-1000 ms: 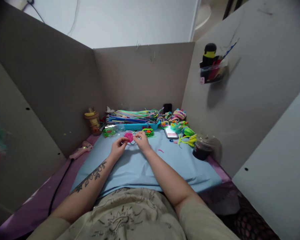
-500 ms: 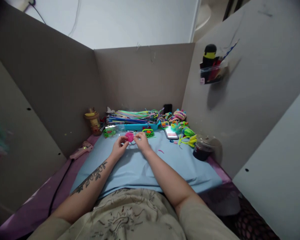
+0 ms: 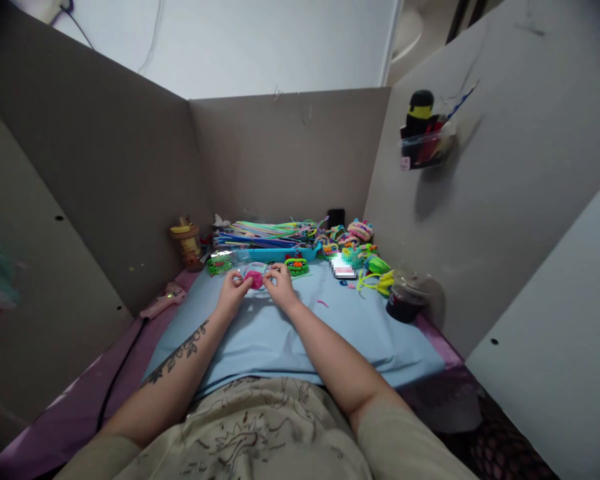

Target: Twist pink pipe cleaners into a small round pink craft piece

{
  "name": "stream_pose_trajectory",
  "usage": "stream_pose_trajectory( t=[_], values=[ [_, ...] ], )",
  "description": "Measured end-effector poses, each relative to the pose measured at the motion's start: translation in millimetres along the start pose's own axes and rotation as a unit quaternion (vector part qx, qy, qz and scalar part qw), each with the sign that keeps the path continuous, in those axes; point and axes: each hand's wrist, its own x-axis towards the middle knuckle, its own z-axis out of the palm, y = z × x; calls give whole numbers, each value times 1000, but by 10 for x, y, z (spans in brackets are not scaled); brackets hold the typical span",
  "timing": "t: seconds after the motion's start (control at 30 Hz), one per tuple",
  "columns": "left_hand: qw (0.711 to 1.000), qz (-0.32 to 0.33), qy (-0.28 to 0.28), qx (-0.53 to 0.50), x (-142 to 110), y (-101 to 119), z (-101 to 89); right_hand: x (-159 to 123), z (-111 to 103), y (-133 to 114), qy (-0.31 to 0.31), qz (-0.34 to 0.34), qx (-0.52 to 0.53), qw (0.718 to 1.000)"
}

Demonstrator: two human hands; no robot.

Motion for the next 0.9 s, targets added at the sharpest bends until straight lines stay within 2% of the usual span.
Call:
stream_pose_trajectory(
  t=[0.1,0.3,0.63,0.8,0.9],
  values=[
    [999,-17,0,-32,0,31,4,-1,-9,-7,-5,14,14,1000],
    [995,-58,-39,-77,14,66,-21,1,-8,0,-27,38,53,998],
    [996,-75,8,-52,16,50,16,-21,5,-62,4,19,20,1000],
    [991,-111,-14,-70,17,79,-4,-51,39,-100,-8,8,33,999],
    [992,-108,-11,-61,25,66,-12,-27,48,-67,5,26,40,999]
  ],
)
